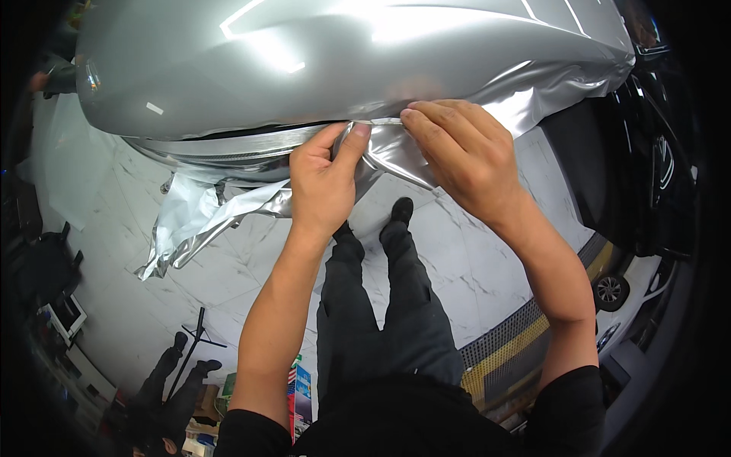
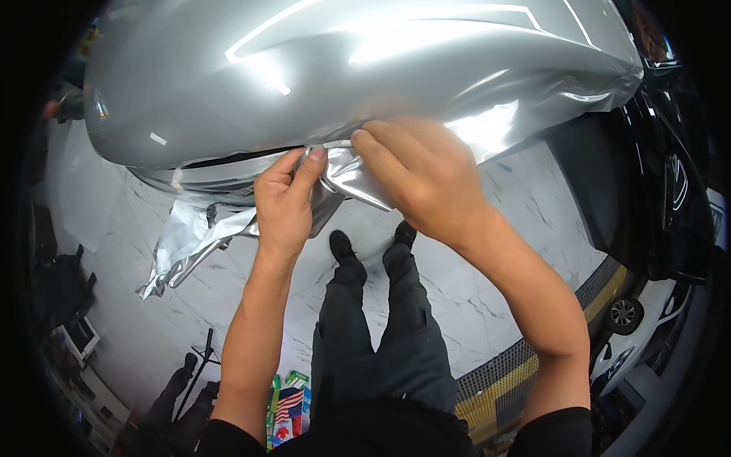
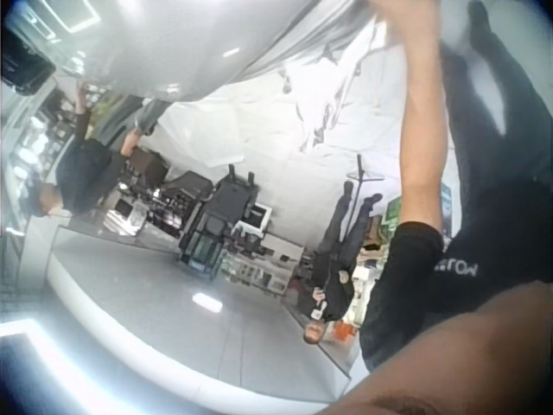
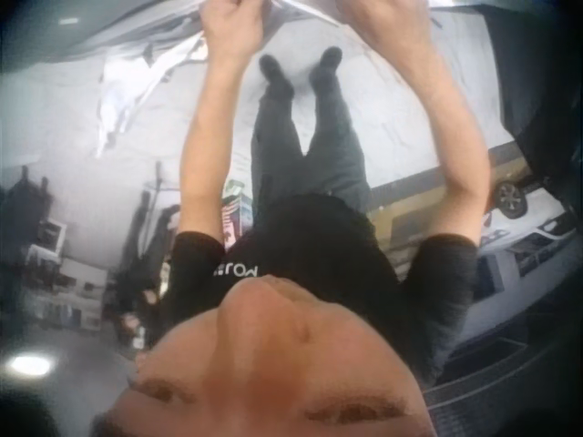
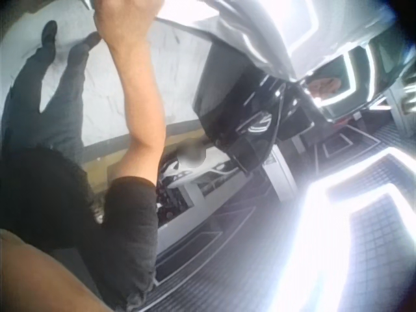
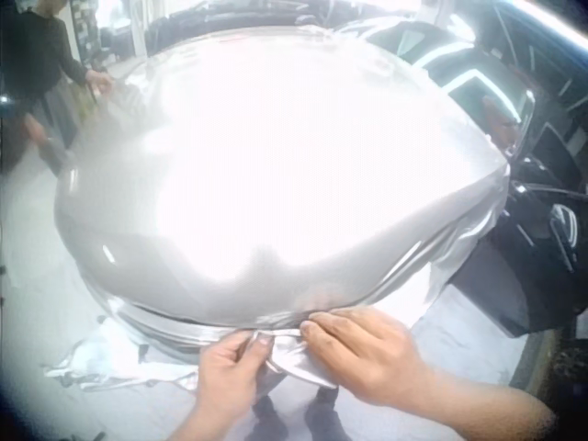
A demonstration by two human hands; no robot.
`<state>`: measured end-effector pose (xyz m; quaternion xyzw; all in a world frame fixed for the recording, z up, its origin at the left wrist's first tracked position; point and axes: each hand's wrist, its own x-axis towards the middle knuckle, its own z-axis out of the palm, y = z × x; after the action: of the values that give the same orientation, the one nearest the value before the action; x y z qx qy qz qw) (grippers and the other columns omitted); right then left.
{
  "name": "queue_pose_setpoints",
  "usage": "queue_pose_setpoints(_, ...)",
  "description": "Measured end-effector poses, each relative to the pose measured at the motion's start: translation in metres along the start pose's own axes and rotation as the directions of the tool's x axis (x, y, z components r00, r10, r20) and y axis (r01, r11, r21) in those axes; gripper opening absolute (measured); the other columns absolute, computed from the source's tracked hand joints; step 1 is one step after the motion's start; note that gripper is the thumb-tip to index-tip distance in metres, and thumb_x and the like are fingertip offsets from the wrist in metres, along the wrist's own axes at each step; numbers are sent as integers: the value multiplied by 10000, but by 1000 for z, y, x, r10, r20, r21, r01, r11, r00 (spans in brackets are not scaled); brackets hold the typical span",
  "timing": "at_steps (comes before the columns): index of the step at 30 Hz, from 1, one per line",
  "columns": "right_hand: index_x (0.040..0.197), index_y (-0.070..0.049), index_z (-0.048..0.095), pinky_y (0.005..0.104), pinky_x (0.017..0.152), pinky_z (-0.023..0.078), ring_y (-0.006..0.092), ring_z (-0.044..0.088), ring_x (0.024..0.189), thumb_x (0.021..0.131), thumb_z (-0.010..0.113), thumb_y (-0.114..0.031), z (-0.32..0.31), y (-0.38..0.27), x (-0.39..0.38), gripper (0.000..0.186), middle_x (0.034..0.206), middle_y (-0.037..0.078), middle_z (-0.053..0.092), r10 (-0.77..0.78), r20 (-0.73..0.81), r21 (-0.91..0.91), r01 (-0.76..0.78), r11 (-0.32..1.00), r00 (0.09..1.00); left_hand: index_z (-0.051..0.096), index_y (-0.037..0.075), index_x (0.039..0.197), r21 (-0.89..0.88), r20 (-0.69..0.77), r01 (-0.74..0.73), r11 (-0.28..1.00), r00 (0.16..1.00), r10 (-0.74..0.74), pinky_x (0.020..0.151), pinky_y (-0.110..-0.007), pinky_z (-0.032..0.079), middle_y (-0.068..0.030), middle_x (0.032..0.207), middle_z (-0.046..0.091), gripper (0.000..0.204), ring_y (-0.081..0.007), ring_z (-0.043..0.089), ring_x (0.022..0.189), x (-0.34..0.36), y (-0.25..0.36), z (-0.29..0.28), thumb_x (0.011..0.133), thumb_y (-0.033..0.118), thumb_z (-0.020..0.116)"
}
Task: The person applies a silver vinyl wrap to the front hood and bumper of a car. They smooth the material with their hands, tuck edges into crevices, and use a knife to trim excess wrap along the contours of the hood and grille.
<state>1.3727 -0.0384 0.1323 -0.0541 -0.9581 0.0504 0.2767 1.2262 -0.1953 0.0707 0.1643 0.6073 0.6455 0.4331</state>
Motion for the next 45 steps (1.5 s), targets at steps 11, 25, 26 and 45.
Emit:
queue_pose_setpoints(11,1095,12,779,363,760,625,266,800,930,821,790,12,17,-1,3,274,1029,105,812,-94,-81,-100,86,991,992,792,-19,1082,-46,-8,-89,995,996,88,562,-251,263,112,711,491,340,-5,355,648,3,0,1,1139,307,716)
queue_pose_setpoints(25,1101,2,750,377,750,591,267,773,942,829,752,-99,22,-3,11,290,1075,101,773,-153,-36,-160,146,976,988,764,-11,991,-11,-30,-114,993,993,114,560,-257,273,108,703,498,308,-7,367,652,6,-2,-3,1136,254,705)
queue_pose_setpoints(26,1116,10,761,372,755,602,267,782,942,825,748,-58,20,-5,11,299,1068,107,787,-140,-27,-162,134,978,990,759,-10,981,-4,-31,-123,992,992,122,560,-258,275,107,702,498,311,-9,368,651,6,-3,-3,1136,254,704)
queue_pose_setpoints(45,1102,42,757,381,747,580,266,744,952,815,750,-80,25,-15,17,312,1070,111,750,-132,-2,-166,130,977,991,787,-33,1060,-8,-53,-169,986,984,168,563,-260,301,92,715,526,313,-20,392,652,5,-8,-3,1145,255,698)
